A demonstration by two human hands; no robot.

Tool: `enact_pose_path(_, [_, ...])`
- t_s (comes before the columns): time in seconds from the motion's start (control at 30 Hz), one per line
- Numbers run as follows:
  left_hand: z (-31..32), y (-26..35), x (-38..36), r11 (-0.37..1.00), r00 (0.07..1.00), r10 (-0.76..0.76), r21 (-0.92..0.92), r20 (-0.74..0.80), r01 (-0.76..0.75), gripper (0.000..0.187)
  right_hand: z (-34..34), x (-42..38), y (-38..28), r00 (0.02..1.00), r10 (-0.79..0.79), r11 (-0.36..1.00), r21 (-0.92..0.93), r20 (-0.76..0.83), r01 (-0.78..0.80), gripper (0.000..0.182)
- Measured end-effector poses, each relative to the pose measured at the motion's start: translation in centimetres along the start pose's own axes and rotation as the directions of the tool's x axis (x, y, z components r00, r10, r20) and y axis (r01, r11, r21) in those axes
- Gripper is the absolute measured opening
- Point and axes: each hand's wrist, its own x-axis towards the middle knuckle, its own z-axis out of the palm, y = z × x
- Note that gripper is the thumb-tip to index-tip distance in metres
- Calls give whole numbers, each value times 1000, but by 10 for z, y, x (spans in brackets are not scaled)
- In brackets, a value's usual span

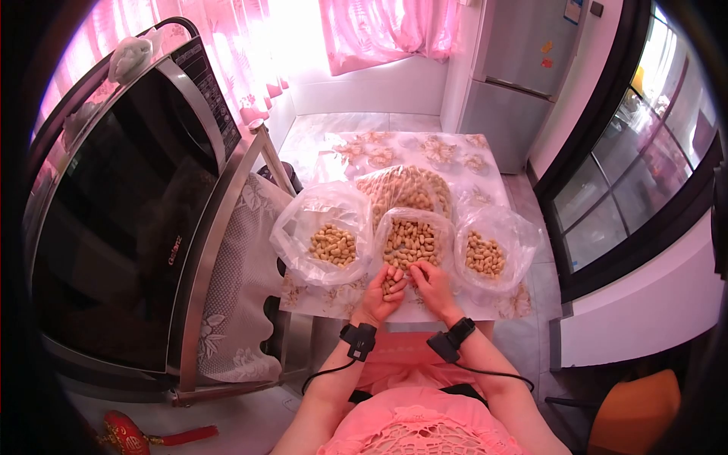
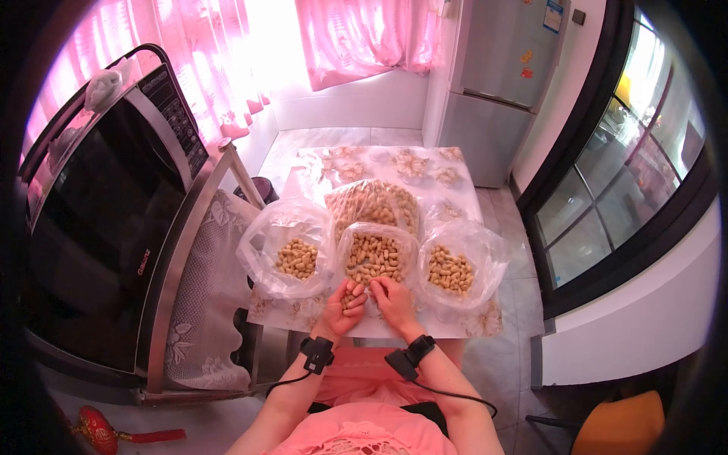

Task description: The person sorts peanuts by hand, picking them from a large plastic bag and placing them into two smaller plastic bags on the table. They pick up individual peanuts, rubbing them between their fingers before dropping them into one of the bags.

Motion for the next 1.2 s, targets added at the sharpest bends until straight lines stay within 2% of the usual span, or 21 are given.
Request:
enact_pose_path(0.03, [1, 1, -2, 1000, 1000, 1, 0, 0, -1, 26, 0, 7, 5, 999, -35, 998, -43, 31, 37, 16])
enact_pose_path(0.1, [14, 4, -8, 968, 985, 26, 252, -171, 18, 24, 3, 23, 14, 995, -70, 994, -81, 68, 75, 17])
enact_pose_path(0.13, [22, 6, -11, 967, 984, 30, 254, -174, 15, 24, 6, 30, 17, 996, -93, 995, 24, 19, 92, 17])
enact_pose_path(0.17, [31, 8, -15, 883, 948, 88, 464, -306, 68, 24, 9, 34, 17, 993, -112, 985, 130, -34, 115, 17])
enact_pose_path(0.2, [38, 12, -16, 755, 894, 175, 639, -412, 147, 23, 8, 36, 16, 993, -117, 984, 135, -33, 120, 17])
enact_pose_path(0.27, [43, 19, -21, 751, 884, 205, 647, -421, 134, 23, -3, 35, 14, 993, -112, 991, 66, -40, 115, 17])
enact_pose_path(0.3, [47, 21, -23, 749, 873, 233, 652, -429, 121, 22, -12, 28, -2, 994, -107, 993, -51, -21, 106, 15])
enact_pose_path(0.4, [64, 26, -30, 812, 870, 226, 578, -438, 80, 24, -20, 12, 5, 986, -163, 984, -77, -37, 159, 13])
enact_pose_path(0.43, [74, 29, -32, 810, 870, 232, 581, -436, 75, 24, -22, 7, 7, 991, -130, 989, -78, -13, 129, 11])
enact_pose_path(0.5, [95, 36, -35, 759, 897, 305, 651, -319, -27, 26, -23, -2, 8, 990, -141, 987, -84, -18, 139, 11])
enact_pose_path(0.53, [102, 43, -35, 761, 897, 299, 648, -324, -20, 26, -24, -9, 9, 988, -151, 985, -90, -26, 148, 10])
enact_pose_path(0.6, [114, 60, -31, 630, 895, 407, 765, -181, -132, 28, -23, -16, 12, 981, -185, 976, -129, -51, 177, 9])
enact_pose_path(0.63, [110, 62, -32, 566, 902, 382, 823, -199, -58, 28, -22, -16, 11, 972, -224, 963, -167, -67, 210, 8])
enact_pose_path(0.67, [111, 57, -31, 562, 906, 377, 825, -193, -58, 28, -22, -15, 10, 971, -227, 963, -168, -76, 212, 8])
enact_pose_path(0.73, [110, 42, -28, 526, 912, 296, 845, -283, 91, 28, -22, -19, 10, 965, -251, 957, -171, -79, 235, 7])
enact_pose_path(0.77, [104, 38, -24, 590, 916, 258, 801, -308, 103, 25, -23, -21, 12, 965, -249, 957, -172, -83, 232, 7])
enact_pose_path(0.8, [97, 34, -17, 589, 917, 255, 801, -307, 104, 25, -23, -21, 14, 963, -255, 956, -167, -84, 239, 8])
enact_pose_path(0.97, [64, 24, 44, 785, 862, 277, 617, -424, 51, 19, -25, -27, 15, 960, -262, 953, -186, -99, 241, 9])
enact_pose_path(1.1, [69, 13, 83, 770, 854, 358, 637, -376, -42, 23, -26, -28, 12, 968, -234, 964, -149, -92, 219, 11])
enact_pose_path(1.17, [71, 10, 88, 602, 834, 465, 797, -299, -50, 34, -29, -30, 14, 966, -247, 961, -148, -80, 234, 12])
enact_pose_path(1.2, [68, 11, 86, 603, 834, 462, 796, -303, -44, 34, -31, -29, 15, 971, -229, 966, -141, -65, 218, 14])
